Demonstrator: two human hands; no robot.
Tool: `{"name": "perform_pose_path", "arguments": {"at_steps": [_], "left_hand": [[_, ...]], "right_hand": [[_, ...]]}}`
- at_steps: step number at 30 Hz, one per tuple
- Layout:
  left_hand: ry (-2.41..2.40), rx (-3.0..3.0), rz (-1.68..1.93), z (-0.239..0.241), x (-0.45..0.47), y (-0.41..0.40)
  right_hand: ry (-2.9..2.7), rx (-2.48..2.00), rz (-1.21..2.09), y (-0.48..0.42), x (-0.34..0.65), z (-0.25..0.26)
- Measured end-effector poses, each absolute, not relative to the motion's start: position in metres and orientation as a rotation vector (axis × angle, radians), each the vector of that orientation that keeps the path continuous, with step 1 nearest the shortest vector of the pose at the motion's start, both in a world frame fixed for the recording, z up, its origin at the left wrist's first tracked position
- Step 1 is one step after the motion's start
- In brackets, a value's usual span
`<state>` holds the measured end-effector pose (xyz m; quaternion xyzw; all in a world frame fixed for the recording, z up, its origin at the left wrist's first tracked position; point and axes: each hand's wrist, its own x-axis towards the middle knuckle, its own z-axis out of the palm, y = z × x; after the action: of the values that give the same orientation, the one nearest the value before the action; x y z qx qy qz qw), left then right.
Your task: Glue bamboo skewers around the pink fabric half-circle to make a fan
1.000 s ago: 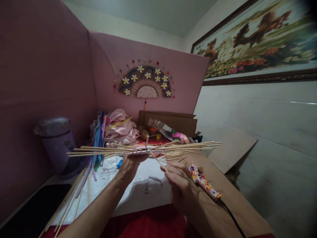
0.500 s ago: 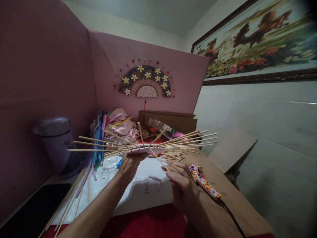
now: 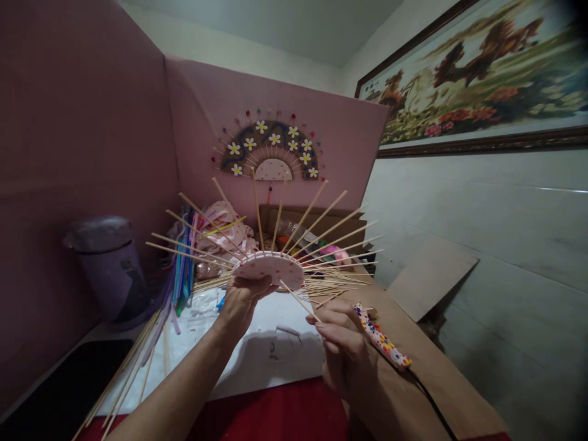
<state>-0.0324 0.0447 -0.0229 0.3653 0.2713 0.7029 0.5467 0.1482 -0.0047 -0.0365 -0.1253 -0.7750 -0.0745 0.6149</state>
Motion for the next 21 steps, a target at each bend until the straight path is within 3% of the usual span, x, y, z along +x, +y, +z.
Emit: {"name": "perform_pose_path", "arguments": {"at_steps": [7,21], "left_hand": [[0.739,0.763,1.785,-0.025,-0.039,0.052],[0.859,0.453,1.661,-0.053,-0.006,0.041]], "right_hand": [[-1.880,-0.177,-0.119,-0.012,0.136,-0.030],[-1.900,-0.201,-0.122,-0.010,0.134,-0.032]]}}
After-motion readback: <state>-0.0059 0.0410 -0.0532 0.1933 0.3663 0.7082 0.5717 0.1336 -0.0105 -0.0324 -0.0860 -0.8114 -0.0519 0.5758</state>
